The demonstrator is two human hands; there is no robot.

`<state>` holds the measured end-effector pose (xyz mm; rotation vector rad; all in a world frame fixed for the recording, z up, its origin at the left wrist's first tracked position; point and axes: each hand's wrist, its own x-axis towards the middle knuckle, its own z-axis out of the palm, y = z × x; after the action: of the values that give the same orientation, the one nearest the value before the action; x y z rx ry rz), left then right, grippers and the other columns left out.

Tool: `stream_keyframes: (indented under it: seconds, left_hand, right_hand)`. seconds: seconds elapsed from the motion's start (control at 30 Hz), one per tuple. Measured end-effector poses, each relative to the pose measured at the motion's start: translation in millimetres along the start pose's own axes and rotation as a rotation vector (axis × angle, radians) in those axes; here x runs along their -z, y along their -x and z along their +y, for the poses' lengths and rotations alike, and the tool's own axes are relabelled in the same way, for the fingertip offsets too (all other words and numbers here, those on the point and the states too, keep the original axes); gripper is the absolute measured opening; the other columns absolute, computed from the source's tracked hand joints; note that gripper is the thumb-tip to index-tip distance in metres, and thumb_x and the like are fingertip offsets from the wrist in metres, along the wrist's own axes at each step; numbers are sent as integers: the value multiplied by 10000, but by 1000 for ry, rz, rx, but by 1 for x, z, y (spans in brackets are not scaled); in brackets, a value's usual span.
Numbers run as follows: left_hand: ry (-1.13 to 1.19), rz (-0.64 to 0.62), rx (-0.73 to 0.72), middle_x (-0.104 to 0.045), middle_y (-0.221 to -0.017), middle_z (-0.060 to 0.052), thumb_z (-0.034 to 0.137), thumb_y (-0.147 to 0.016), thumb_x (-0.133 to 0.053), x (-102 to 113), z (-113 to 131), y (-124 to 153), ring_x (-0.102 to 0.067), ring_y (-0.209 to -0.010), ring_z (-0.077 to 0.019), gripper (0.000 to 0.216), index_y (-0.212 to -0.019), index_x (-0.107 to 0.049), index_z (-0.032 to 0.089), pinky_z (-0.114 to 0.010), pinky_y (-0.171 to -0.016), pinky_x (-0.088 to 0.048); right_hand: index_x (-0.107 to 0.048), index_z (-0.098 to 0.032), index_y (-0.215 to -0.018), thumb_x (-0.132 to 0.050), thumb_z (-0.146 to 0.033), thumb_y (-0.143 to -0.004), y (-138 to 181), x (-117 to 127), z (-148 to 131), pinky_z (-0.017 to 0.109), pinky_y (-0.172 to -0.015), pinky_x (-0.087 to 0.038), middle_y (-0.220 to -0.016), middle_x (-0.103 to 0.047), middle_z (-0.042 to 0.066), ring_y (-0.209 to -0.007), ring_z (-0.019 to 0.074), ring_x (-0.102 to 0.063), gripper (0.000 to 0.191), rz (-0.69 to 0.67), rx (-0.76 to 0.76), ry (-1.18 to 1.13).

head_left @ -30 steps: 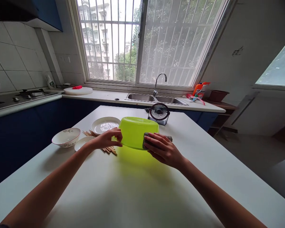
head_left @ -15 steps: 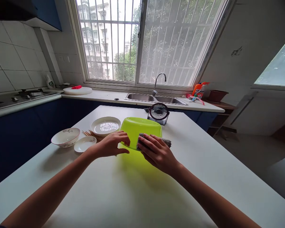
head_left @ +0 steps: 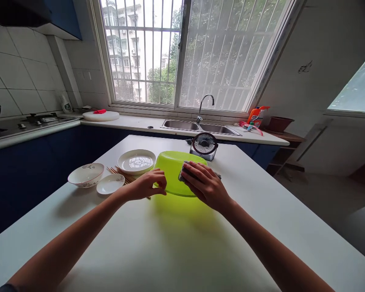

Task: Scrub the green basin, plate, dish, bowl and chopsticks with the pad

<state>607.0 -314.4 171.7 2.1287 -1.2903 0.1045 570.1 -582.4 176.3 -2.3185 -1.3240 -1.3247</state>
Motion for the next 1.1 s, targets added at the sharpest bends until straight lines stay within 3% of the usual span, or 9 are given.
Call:
stream_keyframes:
  seconds: [0.2, 0.53, 0.73, 0.93, 1.1]
  left_hand:
    - [39, 5, 24, -563, -787, -13, 367, -884, -666, 1, -4, 3, -477, -765, -154, 260, -748, -582, 163, -276, -724, -397]
    - [129, 118, 24, -583, -788, -15, 427, -843, -701, 6, -13, 2, -500, -789, -163, 290, -753, -605, 168, -292, -728, -422]
    - [140, 49, 31, -584, -778, -13, 440, -835, -708, 7, -14, 3, -497, -771, -153, 305, -751, -611, 163, -286, -720, -415]
    - [175, -4, 53, -573, -779, -14, 459, -828, -708, 10, -14, 7, -493, -752, -145, 332, -740, -615, 153, -282, -701, -414]
    - [188, 36, 23, -567, -765, -7, 443, -816, -728, 12, -19, 10, -486, -724, -137, 320, -739, -609, 156, -278, -693, -406]
  right_hand:
    - [-549, -274, -1377, -557, -182, -966, -5, -2, 19, 463, -1011, -523, -1350, -618, 108, -1290, 263, -549, 421, 54, -131, -111]
    - [-554, -247, -1364, -514, -170, -976, 12, 1, -4, 448, -1069, -479, -1320, -645, 89, -1342, 242, -499, 397, -50, 49, -112]
    - [-539, -215, -1376, -534, -161, -966, 14, 5, -6, 433, -1079, -475, -1323, -643, 100, -1336, 237, -505, 414, -67, 124, -93]
    - [-542, -280, -1384, -540, -161, -963, -1, 4, 19, 470, -1048, -497, -1370, -606, 95, -1325, 259, -516, 438, 25, -47, -126]
    - [-556, -293, -1375, -538, -158, -966, -7, 2, 29, 475, -1032, -511, -1366, -605, 101, -1292, 260, -546, 431, 88, -139, -218]
